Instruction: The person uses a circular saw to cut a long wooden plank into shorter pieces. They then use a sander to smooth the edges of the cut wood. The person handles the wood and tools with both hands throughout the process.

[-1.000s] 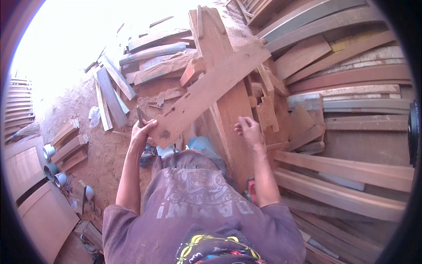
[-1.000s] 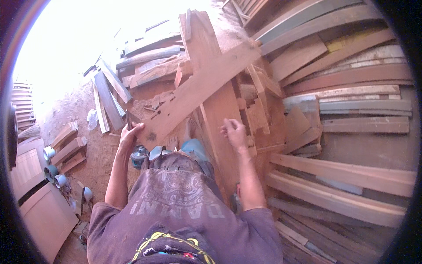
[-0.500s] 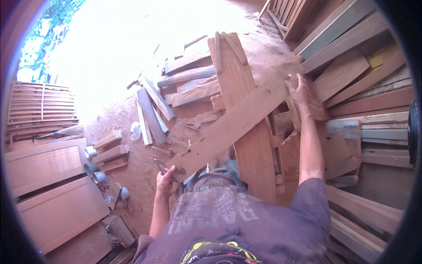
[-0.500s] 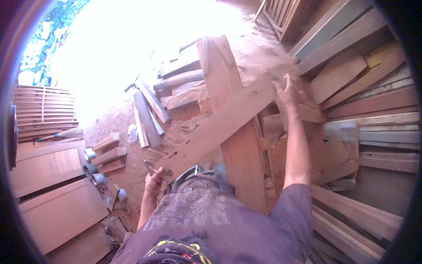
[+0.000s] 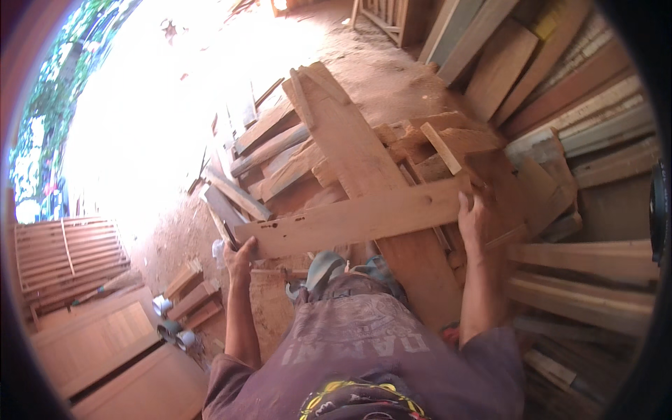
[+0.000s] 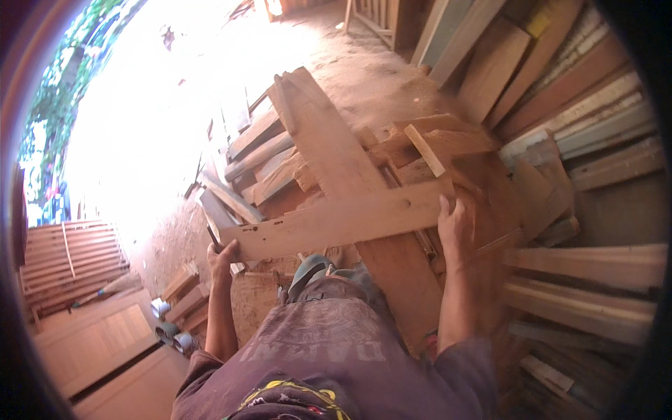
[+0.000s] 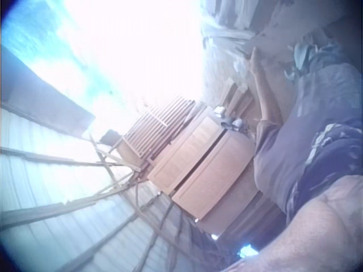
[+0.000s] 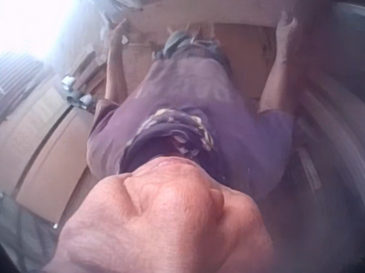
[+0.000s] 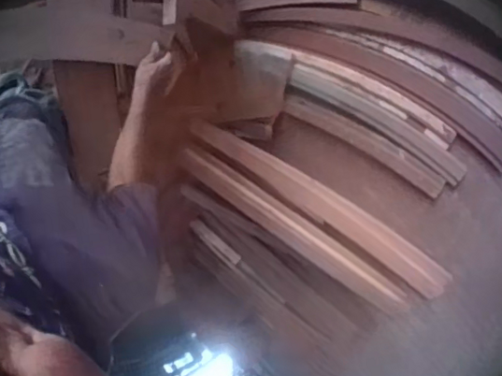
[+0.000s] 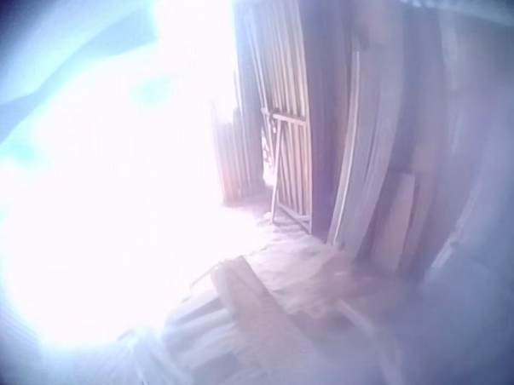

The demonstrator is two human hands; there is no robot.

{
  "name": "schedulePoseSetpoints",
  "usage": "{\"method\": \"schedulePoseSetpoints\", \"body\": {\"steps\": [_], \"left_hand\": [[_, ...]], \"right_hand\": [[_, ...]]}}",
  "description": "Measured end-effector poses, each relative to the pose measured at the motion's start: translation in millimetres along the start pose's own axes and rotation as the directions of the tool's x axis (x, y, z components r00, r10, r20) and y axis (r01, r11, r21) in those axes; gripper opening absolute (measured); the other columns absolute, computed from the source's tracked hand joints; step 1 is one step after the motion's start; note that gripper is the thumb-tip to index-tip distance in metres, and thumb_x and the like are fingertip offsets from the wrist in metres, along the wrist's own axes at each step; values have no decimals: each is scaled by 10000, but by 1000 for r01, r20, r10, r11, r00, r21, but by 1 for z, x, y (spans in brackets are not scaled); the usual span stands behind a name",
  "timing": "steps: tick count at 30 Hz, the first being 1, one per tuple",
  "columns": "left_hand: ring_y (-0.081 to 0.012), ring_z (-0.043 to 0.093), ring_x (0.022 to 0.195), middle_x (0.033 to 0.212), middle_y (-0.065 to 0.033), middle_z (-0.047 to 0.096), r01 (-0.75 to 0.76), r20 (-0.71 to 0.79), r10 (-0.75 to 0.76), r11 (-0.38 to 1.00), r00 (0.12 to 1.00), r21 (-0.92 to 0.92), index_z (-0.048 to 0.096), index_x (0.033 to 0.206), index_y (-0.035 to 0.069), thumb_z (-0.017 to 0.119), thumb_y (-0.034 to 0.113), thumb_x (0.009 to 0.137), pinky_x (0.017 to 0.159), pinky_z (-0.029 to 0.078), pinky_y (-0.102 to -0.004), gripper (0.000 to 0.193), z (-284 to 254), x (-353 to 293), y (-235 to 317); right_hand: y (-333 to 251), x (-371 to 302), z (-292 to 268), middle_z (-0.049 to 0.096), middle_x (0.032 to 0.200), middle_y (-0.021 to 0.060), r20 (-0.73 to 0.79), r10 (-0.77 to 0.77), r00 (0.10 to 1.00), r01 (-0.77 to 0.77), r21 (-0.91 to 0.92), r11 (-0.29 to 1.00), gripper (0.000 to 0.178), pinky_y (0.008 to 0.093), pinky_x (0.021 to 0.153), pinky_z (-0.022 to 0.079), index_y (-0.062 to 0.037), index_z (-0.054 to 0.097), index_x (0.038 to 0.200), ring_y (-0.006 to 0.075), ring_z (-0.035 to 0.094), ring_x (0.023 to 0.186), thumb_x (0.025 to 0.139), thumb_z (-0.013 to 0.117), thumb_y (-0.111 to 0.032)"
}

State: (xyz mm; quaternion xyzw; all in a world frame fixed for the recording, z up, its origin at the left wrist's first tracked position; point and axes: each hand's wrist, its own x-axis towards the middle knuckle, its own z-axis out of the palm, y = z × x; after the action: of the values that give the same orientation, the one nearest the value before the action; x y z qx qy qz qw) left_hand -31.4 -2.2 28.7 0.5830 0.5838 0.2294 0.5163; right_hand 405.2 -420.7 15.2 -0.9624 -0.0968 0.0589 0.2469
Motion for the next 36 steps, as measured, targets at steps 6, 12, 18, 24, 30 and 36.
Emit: {"method": "schedulePoseSetpoints", "body": {"steps": [6,12,18,24,30,36], "left_hand": [[-142,676,788,846,-46,713,-322,213,253,847,944,422,723,1015,17,897,337,855,727,549,-330,398,47,63,102],[-198,715,832,922,-123,752,-640,473,483,723,737,258,721,1084,-1,843,404,886,745,556,-381,467,108,94,184],[-269,702,870,955,-144,723,-798,584,584,568,564,202,691,1185,-6,793,341,931,807,547,-425,442,182,67,246],[-268,705,929,1034,-145,726,-858,550,726,512,412,-32,677,1296,2,799,303,946,836,545,-392,478,207,33,201],[-115,698,1006,1120,-74,735,-501,631,568,809,528,-308,662,1304,18,666,11,1017,865,558,-272,287,178,-33,133],[-195,713,995,1085,-101,717,-385,585,561,828,586,-408,634,1220,-4,573,285,1129,835,551,-312,309,164,-96,108]], "right_hand": [[30,-187,-32,647,1313,397,-14,392,920,-387,129,913,738,492,1067,493,175,616,1317,502,614,1290,1020,653,-499],[9,-295,-31,711,1273,295,-128,543,830,-504,245,828,695,469,1054,487,133,640,1317,424,671,1224,1019,673,-493],[0,-334,-4,678,1287,339,-248,601,760,-552,243,798,776,496,985,530,143,607,1316,467,675,1188,991,702,-555],[-4,-331,19,705,1144,279,-430,521,738,-539,89,838,689,513,928,539,77,624,1242,464,685,1085,960,769,-535],[17,-332,31,694,1144,283,-509,396,764,-482,-43,875,622,518,920,533,54,625,1211,458,679,1071,960,777,-494],[-11,-324,6,659,1148,311,-294,595,748,-627,-18,779,704,543,920,528,84,564,1290,489,654,1050,950,774,-496]]}}
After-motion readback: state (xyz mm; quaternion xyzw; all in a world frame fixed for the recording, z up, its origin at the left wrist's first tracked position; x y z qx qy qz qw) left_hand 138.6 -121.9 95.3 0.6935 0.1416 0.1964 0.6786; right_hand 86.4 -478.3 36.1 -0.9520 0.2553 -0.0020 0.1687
